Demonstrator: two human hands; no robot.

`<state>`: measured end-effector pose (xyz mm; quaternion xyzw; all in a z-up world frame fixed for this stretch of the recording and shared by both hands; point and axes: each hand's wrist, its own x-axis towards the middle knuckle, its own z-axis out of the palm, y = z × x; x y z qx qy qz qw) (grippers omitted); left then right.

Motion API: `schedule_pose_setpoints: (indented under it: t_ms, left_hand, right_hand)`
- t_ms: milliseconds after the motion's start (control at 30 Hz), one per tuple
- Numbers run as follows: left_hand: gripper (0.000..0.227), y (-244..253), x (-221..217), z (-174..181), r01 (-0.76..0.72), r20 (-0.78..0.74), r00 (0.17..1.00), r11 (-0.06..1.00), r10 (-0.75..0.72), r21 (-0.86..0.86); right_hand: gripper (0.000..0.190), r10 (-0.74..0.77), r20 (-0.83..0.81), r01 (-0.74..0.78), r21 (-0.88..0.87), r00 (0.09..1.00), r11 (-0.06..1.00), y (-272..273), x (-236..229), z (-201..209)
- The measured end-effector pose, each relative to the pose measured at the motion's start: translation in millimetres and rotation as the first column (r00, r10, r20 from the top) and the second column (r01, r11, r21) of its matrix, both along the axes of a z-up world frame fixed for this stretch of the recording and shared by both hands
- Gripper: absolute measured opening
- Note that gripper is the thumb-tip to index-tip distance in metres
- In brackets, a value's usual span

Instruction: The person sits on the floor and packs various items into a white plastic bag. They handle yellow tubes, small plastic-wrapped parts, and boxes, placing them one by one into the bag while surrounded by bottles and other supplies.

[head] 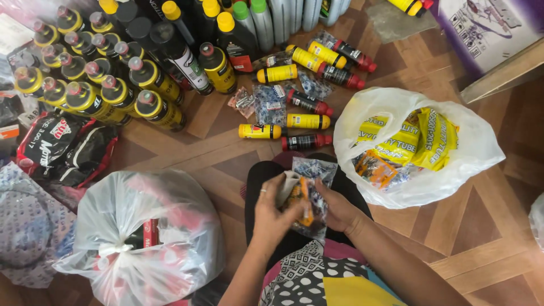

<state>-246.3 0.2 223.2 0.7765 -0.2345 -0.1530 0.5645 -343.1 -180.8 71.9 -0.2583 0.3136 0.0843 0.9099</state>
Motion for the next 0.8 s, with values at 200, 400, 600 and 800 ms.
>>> schedule_pose_setpoints:
  t_ms: [200,400,600,800]
  left_hand:
    - [0.098,2.4,5.6,-28.7,-0.054,-0.264,0.956,0.964,0.125,0.261]
    - [0.025,22.7,15.2,-71.4,-0.508,-0.690,0.652,0.857,0.315,-0.089]
    - [0.006,14.6,4.8,-48.0,-0.505,-0.718,0.659,0.839,0.224,-0.202]
    - [0.011,4.0,0.0,-64.8,-0.388,-0.679,0.725,0.883,0.114,-0.266]
  right_hand:
    - [0.042,-0.027,-0.021,0.024,-0.101,0.999,0.995,27.1,6.4,98.2]
    - [0.055,-0.073,0.059,0.085,-0.237,0.996,0.968,10.5,12.9,72.1]
    - [0.042,-0.075,0.067,0.095,-0.364,0.995,0.927,18.1,12.2,72.7]
    - [0.047,-0.045,0.060,0.063,-0.351,0.997,0.934,26.7,11.1,79.0]
